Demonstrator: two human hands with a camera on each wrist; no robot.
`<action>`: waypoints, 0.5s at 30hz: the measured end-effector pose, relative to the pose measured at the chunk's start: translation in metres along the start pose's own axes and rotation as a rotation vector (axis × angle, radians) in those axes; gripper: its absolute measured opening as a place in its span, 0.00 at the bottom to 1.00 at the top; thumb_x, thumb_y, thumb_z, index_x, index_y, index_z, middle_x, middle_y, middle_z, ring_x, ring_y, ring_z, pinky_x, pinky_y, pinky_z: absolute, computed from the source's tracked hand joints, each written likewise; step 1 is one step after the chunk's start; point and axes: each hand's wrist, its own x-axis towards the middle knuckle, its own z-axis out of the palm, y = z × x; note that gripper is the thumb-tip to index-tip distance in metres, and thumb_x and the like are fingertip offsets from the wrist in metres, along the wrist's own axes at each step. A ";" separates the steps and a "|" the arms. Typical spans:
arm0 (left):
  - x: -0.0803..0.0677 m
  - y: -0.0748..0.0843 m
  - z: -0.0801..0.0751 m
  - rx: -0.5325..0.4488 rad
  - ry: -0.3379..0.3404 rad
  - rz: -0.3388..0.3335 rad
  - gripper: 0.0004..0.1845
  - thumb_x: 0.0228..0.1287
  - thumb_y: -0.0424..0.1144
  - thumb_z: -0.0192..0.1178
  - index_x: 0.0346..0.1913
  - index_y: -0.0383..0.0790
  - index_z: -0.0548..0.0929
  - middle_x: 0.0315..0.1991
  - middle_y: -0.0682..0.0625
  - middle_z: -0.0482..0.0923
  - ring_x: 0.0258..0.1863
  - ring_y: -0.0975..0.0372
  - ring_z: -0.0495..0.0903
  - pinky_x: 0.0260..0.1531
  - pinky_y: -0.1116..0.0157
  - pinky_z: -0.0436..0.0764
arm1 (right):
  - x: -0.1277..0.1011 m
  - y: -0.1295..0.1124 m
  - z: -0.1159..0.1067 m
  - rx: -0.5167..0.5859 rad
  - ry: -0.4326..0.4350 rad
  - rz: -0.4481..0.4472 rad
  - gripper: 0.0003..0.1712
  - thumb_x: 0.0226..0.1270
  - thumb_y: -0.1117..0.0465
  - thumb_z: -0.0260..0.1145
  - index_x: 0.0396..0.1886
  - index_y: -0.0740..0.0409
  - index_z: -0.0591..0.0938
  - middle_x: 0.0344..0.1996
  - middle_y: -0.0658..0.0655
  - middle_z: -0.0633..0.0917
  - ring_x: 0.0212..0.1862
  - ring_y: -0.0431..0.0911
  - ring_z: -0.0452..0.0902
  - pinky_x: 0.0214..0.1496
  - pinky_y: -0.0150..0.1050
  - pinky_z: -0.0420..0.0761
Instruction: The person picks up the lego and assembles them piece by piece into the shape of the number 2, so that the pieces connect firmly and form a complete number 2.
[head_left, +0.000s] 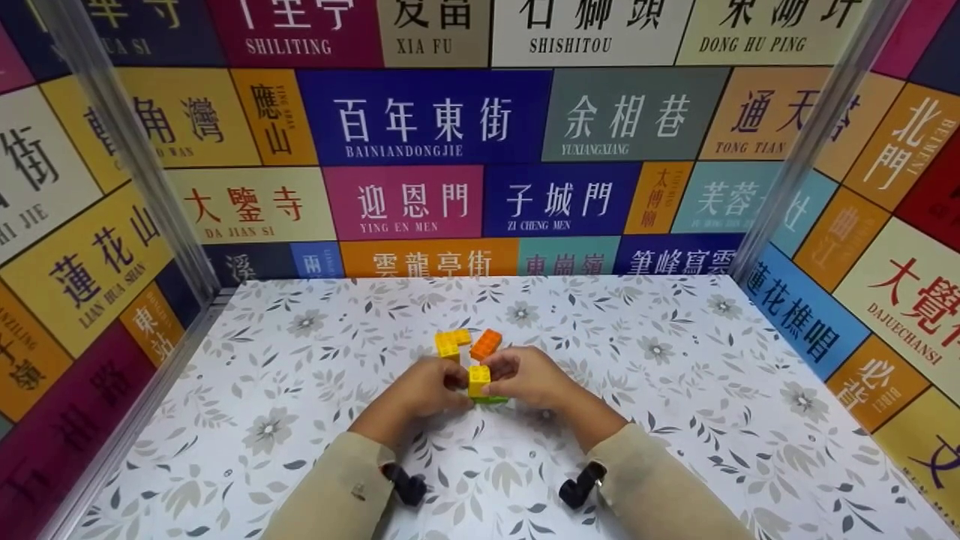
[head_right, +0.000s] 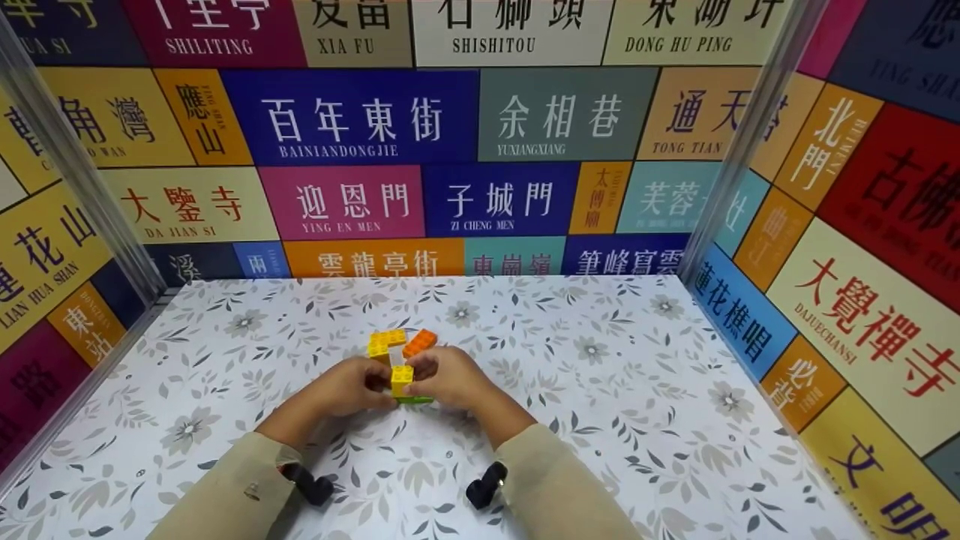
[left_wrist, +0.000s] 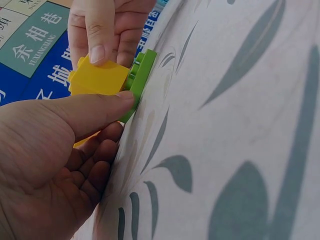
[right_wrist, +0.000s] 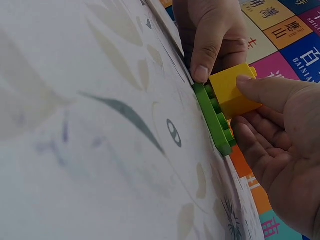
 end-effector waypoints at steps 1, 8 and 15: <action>0.000 0.000 0.000 -0.001 -0.002 -0.002 0.15 0.59 0.41 0.80 0.48 0.48 0.91 0.43 0.53 0.87 0.44 0.59 0.81 0.56 0.56 0.82 | 0.000 0.000 0.000 0.000 0.000 0.002 0.22 0.62 0.58 0.82 0.55 0.53 0.89 0.45 0.52 0.92 0.48 0.42 0.87 0.57 0.41 0.87; -0.001 0.001 0.000 -0.007 0.003 -0.007 0.15 0.58 0.41 0.80 0.48 0.48 0.91 0.43 0.54 0.86 0.44 0.59 0.81 0.56 0.57 0.82 | -0.001 -0.001 0.000 -0.004 -0.007 -0.012 0.20 0.62 0.58 0.82 0.54 0.51 0.90 0.45 0.51 0.92 0.47 0.43 0.87 0.57 0.41 0.87; -0.001 0.000 0.000 0.011 0.016 0.025 0.13 0.58 0.40 0.80 0.45 0.45 0.91 0.40 0.53 0.86 0.40 0.60 0.80 0.50 0.59 0.82 | 0.001 0.002 0.000 -0.059 -0.014 -0.063 0.19 0.62 0.60 0.82 0.53 0.52 0.90 0.44 0.51 0.93 0.47 0.41 0.88 0.54 0.38 0.87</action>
